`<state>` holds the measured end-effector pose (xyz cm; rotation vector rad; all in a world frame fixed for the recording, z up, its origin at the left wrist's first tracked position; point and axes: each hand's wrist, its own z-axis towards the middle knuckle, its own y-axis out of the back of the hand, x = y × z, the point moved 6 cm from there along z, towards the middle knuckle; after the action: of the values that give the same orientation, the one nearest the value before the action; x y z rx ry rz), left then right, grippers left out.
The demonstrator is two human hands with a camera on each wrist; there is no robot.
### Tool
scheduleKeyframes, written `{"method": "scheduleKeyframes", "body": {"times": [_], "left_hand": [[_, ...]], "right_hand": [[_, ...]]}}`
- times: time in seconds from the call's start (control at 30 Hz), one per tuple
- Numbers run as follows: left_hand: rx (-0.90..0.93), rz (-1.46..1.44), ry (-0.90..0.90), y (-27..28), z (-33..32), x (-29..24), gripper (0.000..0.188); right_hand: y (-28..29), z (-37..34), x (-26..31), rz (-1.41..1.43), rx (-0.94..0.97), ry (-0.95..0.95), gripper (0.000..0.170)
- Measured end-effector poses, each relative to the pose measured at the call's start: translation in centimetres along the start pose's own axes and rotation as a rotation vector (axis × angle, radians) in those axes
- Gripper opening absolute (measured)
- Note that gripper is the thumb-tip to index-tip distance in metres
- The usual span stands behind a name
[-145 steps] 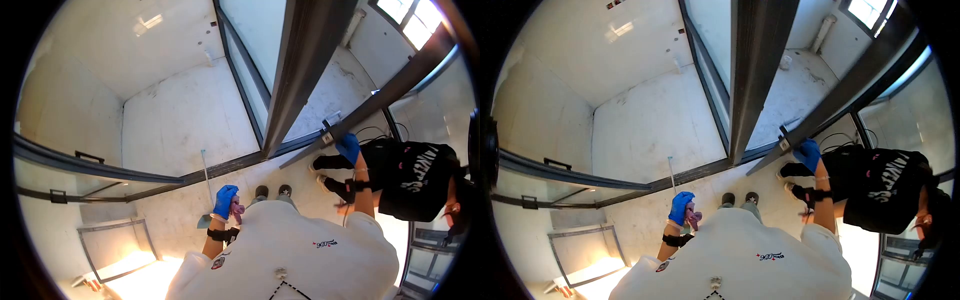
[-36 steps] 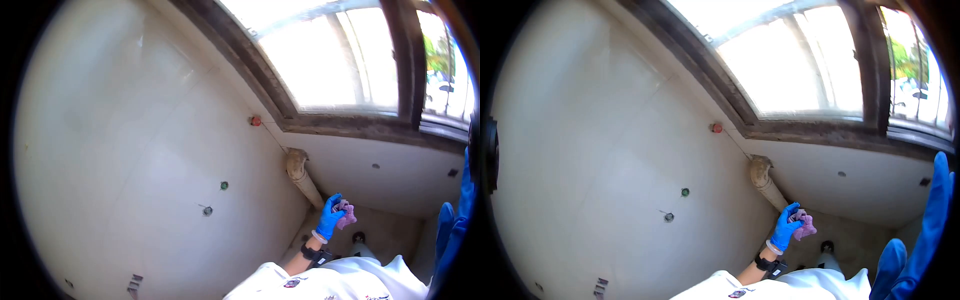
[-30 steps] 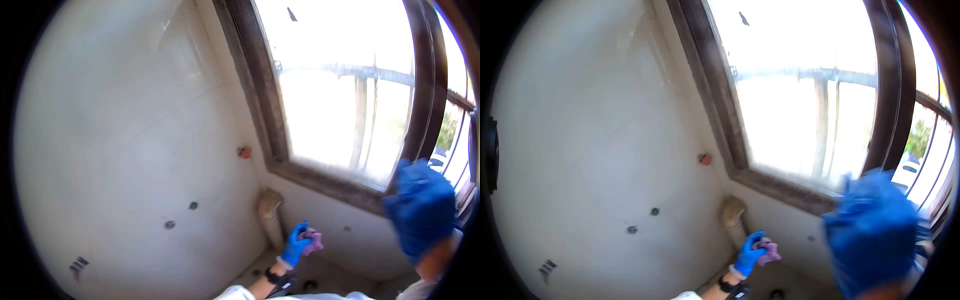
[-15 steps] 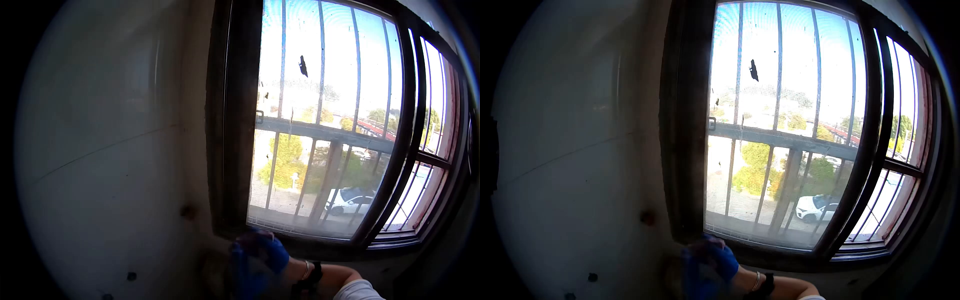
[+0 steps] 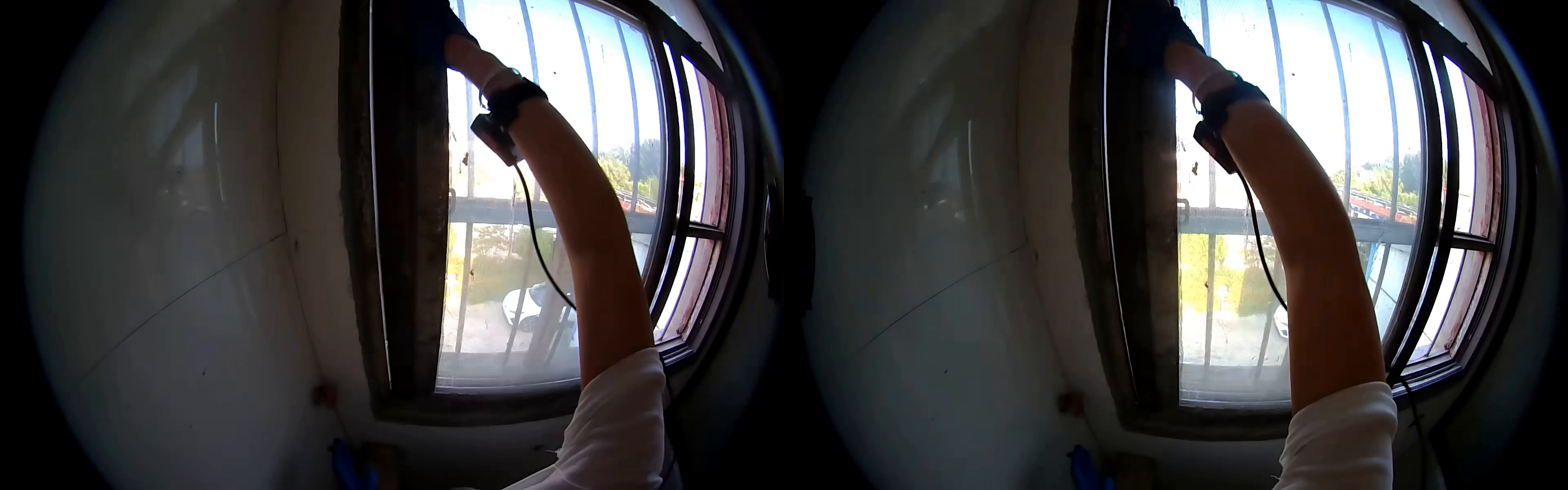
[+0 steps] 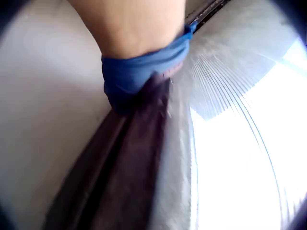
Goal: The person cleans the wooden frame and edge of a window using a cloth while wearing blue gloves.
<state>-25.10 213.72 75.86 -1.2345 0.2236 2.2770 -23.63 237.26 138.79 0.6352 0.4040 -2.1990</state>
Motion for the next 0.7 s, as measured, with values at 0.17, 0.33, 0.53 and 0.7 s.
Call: {"method": "scheduleKeyframes", "body": {"times": [0.17, 0.33, 0.53, 0.7], "left_hand": [[0.084, 0.261, -0.015, 1.9, -0.2, 2.1, 0.071], [0.081, 0.073, 0.021, 2.0, -0.1, 1.4, 0.069], [0.208, 0.372, 0.011, 2.7, -0.9, 2.6, 0.072], [0.182, 0.066, 0.145, 2.2, -1.2, 2.9, 0.075]], "right_hand": [[-3.4, -12.7, 5.0, 0.773, 0.314, -0.107, 0.045], [3.7, -30.5, 19.9, 0.905, 0.823, 0.110, 0.051], [1.4, -19.8, 10.0, 0.292, 0.407, 0.087, 0.047], [-0.8, -1.3, 2.3, -0.276, 0.352, 0.227, 0.030]]}}
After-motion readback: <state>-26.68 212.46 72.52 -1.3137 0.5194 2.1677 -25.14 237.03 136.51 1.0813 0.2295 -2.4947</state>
